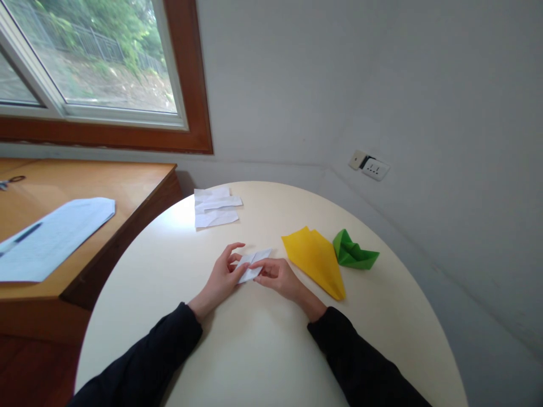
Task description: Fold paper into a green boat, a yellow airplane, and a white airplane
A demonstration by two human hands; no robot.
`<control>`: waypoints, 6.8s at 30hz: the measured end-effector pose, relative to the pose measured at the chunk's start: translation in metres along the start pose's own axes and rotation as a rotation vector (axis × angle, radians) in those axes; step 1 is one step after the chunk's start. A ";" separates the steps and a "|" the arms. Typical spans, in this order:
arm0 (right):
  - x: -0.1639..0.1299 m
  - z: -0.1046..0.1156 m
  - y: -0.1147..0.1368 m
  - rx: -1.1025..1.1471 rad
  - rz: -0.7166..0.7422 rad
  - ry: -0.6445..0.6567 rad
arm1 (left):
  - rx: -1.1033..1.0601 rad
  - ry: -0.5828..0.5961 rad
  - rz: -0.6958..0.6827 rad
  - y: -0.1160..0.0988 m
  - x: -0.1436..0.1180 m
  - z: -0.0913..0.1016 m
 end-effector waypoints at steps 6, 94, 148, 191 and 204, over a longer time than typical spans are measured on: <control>0.001 0.001 -0.003 -0.012 -0.020 -0.010 | 0.009 0.003 0.008 -0.004 0.000 -0.001; 0.004 0.001 -0.002 0.034 0.086 -0.229 | 0.317 -0.016 -0.121 -0.001 0.002 0.003; -0.033 -0.030 0.038 -1.027 0.781 -0.520 | -0.335 -0.173 0.031 0.004 -0.011 -0.009; -0.021 -0.015 0.025 -1.108 0.654 -0.608 | -0.648 -0.206 0.172 0.008 -0.011 -0.014; -0.016 -0.002 0.021 -1.028 0.514 -0.711 | -0.500 -0.158 0.082 0.003 -0.013 -0.014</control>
Point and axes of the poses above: each hand's wrist, its own x-axis towards the middle knuckle, its own z-axis out of the back of the hand, y = z × x, the point moved 5 cm from there along x, towards the middle knuckle, and after that the axes turned 10 degrees about -z, right-handed, at the moved point
